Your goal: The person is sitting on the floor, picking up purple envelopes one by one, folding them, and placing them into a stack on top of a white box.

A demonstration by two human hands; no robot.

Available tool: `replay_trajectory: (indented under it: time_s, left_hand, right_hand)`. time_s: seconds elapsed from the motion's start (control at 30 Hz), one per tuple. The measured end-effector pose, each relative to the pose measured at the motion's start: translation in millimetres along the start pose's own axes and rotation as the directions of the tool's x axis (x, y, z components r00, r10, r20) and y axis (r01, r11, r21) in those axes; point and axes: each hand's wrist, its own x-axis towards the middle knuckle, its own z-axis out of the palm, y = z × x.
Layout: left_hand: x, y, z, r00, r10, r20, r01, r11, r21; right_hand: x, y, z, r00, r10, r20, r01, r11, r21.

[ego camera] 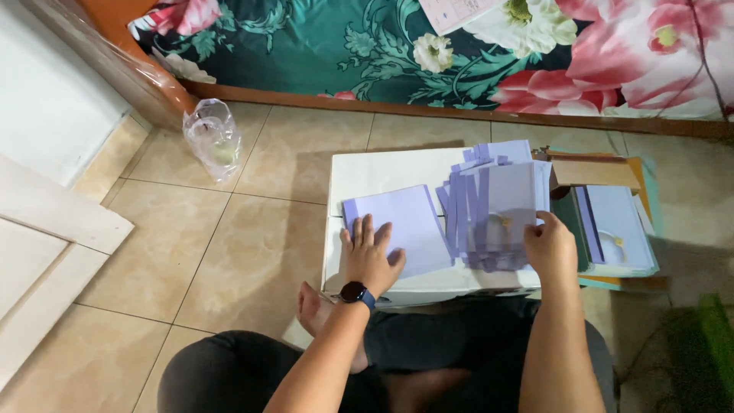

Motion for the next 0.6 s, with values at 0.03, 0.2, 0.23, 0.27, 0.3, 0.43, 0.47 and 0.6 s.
replay_trajectory:
  time_s: [0.03, 0.2, 0.23, 0.27, 0.3, 0.43, 0.47, 0.6]
  left_hand:
    - [-1.6, 1.9, -1.8, 1.0, 0.0, 0.007, 0.0, 1.0, 0.002]
    - [-8.1, 10.2, -15.3, 0.997, 0.066, -0.037, -0.066, 0.998, -0.013]
    - [-6.8, 8.5, -11.3, 0.997, 0.066, -0.034, -0.066, 0.998, -0.008]
    - [-5.4, 6.7, -7.0, 0.994, 0.103, -0.044, -0.104, 0.994, -0.019]
    - [-5.0, 5.3, -2.0, 0.989, 0.141, -0.05, -0.143, 0.989, -0.03]
    - [-0.7, 0.4, 6.3, 0.986, 0.152, -0.069, -0.157, 0.985, -0.076]
    - [-1.0, 2.5, 2.1, 0.991, 0.135, -0.015, -0.136, 0.989, -0.054]
    - [-0.1, 2.7, -3.0, 0.994, 0.097, 0.055, -0.093, 0.994, -0.064]
  right_hand:
    - [6.5, 10.8, 6.8, 1.0, 0.006, 0.005, -0.006, 1.0, 0.0]
    - [11.0, 15.2, 27.0, 0.963, -0.047, -0.264, -0.039, 0.95, -0.31]
    - [-1.5, -7.9, 27.4, 0.964, -0.043, -0.262, -0.041, 0.951, -0.306]
    - [-13.7, -30.9, 27.8, 0.94, -0.178, -0.29, 0.059, 0.924, -0.378]
    - [-27.2, -52.4, 28.1, 0.901, -0.307, -0.306, 0.148, 0.881, -0.45]
    - [-50.1, -84.8, 107.5, 0.911, -0.394, -0.12, 0.377, 0.915, -0.141]
    - [-52.3, -88.1, 115.5, 0.947, -0.319, 0.024, 0.318, 0.927, -0.197]
    - [-56.2, -102.8, 115.6, 0.959, -0.249, 0.135, 0.275, 0.935, -0.226]
